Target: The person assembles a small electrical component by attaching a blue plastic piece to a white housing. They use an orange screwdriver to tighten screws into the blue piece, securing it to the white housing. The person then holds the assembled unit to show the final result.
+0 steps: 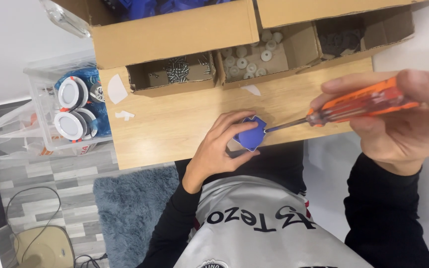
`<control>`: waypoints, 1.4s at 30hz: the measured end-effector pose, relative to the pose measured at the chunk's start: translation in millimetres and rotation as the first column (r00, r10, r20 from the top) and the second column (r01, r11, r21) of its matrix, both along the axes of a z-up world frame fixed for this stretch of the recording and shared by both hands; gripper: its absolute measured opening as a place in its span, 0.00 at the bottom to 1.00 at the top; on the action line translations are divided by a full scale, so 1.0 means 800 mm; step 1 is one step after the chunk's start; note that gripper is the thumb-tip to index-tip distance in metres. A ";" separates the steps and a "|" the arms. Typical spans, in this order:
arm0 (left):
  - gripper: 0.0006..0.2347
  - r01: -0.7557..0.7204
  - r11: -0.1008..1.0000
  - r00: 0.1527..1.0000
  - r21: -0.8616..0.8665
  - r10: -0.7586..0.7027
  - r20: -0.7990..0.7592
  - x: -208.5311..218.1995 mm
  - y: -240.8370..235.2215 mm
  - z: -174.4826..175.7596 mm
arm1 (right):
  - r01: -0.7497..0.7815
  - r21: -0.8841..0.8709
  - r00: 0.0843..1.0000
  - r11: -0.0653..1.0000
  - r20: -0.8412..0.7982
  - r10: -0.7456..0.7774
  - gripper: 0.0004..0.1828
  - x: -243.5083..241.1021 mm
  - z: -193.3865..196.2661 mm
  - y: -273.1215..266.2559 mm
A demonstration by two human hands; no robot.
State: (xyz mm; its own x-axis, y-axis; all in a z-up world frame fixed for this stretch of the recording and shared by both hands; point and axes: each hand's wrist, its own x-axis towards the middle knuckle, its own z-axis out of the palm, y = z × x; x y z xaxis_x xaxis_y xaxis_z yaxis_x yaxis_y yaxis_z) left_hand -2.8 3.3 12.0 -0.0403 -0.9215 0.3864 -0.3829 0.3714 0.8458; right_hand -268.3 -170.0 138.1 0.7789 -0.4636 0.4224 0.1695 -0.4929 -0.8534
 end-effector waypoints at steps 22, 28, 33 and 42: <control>0.27 -0.003 1.000 1.000 0.014 0.003 0.003 0.001 0.000 -0.007 | 0.190 -0.472 0.976 0.861 0.182 -0.116 0.53 0.039 -0.017 -0.008; 0.27 -0.006 0.999 1.000 0.038 0.005 0.003 0.000 0.001 -0.007 | -0.284 0.063 0.955 0.957 -0.069 0.288 0.46 0.015 0.047 0.006; 0.27 0.004 1.000 1.000 0.024 -0.004 -0.002 0.001 0.000 -0.008 | 0.077 0.740 0.878 0.669 -0.368 0.307 0.26 0.005 0.065 -0.010; 0.27 0.003 1.000 1.000 0.022 -0.003 0.001 0.001 -0.001 -0.008 | -0.005 -0.409 1.000 0.913 -0.024 -0.006 0.42 0.040 0.031 -0.005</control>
State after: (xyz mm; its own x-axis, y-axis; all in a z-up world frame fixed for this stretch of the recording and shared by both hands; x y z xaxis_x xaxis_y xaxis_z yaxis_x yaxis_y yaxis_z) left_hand -2.0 2.4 5.3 -0.0431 -0.9297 0.3657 -0.3830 0.3534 0.8534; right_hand -236.6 -174.3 162.8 0.7911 -0.2551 0.5559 0.1508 -0.7995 -0.5814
